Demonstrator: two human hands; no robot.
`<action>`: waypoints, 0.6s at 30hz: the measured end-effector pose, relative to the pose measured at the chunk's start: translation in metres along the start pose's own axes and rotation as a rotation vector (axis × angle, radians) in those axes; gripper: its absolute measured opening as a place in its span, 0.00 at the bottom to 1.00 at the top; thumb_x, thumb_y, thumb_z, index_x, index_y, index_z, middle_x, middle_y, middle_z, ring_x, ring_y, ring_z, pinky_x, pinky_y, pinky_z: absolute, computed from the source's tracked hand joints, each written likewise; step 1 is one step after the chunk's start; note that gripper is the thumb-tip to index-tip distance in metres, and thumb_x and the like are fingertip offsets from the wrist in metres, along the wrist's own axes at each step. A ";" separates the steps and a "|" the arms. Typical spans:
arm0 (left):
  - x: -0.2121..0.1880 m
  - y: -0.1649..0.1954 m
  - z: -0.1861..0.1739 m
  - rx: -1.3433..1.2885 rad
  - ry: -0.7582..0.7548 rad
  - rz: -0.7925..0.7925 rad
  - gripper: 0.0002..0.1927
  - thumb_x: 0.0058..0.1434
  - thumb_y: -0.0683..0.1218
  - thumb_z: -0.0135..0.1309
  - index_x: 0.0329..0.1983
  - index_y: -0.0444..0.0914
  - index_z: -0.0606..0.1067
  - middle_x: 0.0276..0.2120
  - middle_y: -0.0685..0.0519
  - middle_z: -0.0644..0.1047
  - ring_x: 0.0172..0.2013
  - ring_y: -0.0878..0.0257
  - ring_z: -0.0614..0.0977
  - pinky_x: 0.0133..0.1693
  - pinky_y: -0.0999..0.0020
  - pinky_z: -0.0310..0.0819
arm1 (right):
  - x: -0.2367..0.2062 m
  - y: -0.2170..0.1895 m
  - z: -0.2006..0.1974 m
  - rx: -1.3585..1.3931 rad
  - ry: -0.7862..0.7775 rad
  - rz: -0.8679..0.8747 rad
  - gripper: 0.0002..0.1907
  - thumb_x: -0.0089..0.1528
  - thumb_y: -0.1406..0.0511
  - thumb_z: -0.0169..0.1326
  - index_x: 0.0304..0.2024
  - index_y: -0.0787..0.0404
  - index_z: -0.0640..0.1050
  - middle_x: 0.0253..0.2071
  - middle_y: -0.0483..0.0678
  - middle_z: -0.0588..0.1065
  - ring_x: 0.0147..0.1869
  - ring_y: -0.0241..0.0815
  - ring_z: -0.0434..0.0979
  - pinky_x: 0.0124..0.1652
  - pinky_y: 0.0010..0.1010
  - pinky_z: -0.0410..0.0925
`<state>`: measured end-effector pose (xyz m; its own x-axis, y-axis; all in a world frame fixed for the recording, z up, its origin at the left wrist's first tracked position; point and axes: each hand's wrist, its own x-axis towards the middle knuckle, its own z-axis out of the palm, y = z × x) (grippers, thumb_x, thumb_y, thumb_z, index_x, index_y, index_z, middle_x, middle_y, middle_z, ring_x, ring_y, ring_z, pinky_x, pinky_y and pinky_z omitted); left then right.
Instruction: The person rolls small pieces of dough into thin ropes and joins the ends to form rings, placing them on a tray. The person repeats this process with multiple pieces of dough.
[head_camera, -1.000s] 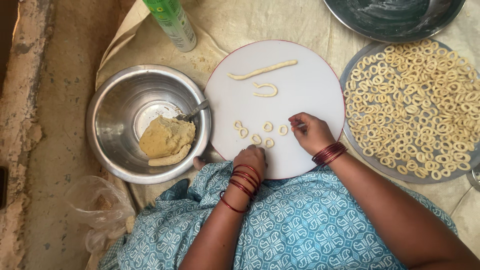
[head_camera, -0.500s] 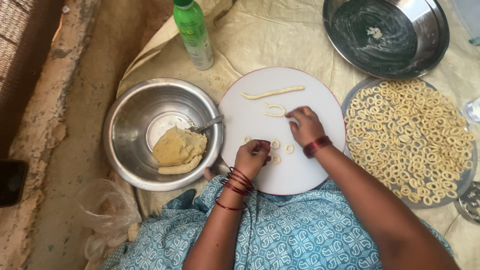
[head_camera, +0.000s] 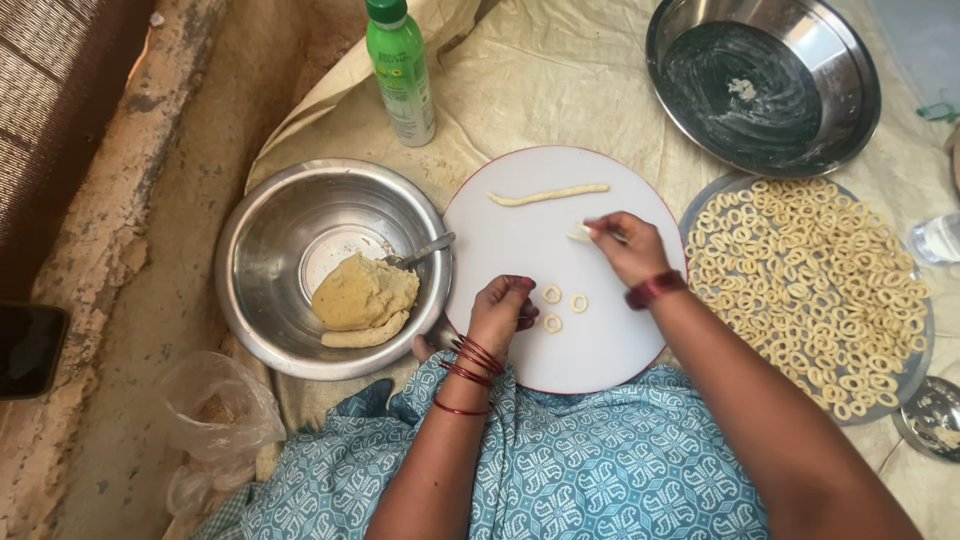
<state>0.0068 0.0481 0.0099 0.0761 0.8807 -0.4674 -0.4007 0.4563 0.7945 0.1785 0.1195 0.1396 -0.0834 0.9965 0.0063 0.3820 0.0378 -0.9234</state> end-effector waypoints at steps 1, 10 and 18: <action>0.000 0.000 0.001 0.017 -0.024 0.049 0.13 0.67 0.50 0.54 0.45 0.36 0.77 0.30 0.53 0.78 0.29 0.67 0.78 0.32 0.72 0.75 | -0.005 0.004 -0.007 0.063 -0.055 0.054 0.08 0.65 0.66 0.57 0.45 0.62 0.78 0.49 0.49 0.81 0.54 0.39 0.80 0.55 0.29 0.71; -0.032 0.016 0.015 0.207 -0.379 0.117 0.19 0.68 0.54 0.52 0.57 0.40 0.79 0.33 0.60 0.80 0.26 0.74 0.74 0.30 0.78 0.69 | -0.098 0.041 -0.037 0.527 -0.196 0.445 0.11 0.65 0.65 0.55 0.47 0.66 0.79 0.40 0.49 0.80 0.40 0.39 0.81 0.43 0.30 0.76; -0.036 -0.004 0.009 0.412 -0.405 0.211 0.10 0.65 0.43 0.61 0.46 0.33 0.81 0.37 0.55 0.84 0.37 0.71 0.81 0.41 0.75 0.76 | -0.099 0.068 -0.013 0.379 -0.292 0.427 0.12 0.64 0.65 0.56 0.49 0.64 0.78 0.35 0.45 0.79 0.34 0.32 0.77 0.36 0.25 0.73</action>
<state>0.0137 0.0156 0.0277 0.4073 0.8985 -0.1636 -0.0654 0.2074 0.9761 0.2249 0.0241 0.0812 -0.2635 0.8548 -0.4471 0.0895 -0.4398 -0.8936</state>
